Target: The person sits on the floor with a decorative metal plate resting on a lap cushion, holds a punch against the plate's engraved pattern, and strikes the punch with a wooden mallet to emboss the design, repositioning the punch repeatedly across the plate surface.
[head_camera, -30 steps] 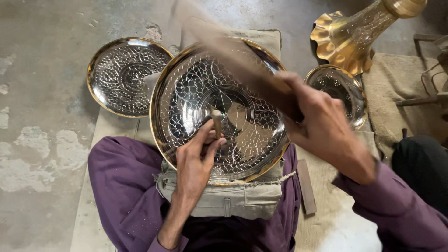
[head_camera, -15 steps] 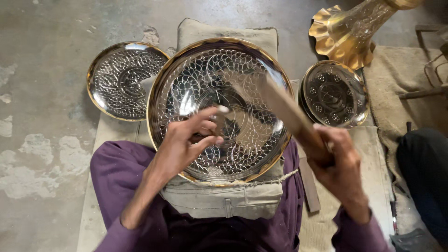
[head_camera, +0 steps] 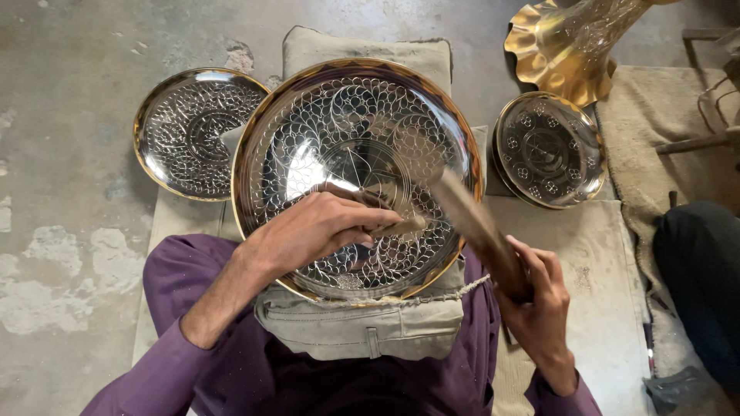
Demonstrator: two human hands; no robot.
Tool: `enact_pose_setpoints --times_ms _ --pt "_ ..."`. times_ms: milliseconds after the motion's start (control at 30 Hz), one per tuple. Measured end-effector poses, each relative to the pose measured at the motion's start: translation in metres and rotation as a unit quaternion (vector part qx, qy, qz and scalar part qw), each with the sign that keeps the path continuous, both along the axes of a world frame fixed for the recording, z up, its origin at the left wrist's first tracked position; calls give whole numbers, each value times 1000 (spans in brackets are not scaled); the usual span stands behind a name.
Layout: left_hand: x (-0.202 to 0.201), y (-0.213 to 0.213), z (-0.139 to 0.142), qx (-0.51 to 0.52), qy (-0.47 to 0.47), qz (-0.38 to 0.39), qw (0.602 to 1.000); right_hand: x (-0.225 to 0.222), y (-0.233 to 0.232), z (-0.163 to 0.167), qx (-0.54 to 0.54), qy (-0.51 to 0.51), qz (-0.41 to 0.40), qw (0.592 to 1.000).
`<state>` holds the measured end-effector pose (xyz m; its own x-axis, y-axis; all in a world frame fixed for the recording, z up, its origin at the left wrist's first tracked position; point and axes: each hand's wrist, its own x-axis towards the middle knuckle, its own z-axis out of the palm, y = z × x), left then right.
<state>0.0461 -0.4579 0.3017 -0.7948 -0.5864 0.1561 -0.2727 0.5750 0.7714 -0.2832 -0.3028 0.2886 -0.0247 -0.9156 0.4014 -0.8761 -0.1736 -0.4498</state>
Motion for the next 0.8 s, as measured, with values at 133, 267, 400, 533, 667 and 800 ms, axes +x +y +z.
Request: enact_pose_setpoints --times_ms 133,267,400,533,667,800 --pt "2 3 7 7 5 7 1000 5 6 -11 6 -75 -45 996" --pt "2 4 11 -11 17 4 1000 3 9 -17 56 -1 -14 998" --pt "1 8 13 -10 -20 33 999 3 9 -16 134 -115 -23 984" --pt "-1 8 14 19 -59 40 997 13 9 -14 47 -3 -51 998" --pt "1 9 13 16 -49 50 997 21 8 -10 73 -153 11 985" --pt "3 10 14 5 -29 56 998 18 6 -4 73 -145 -15 987"
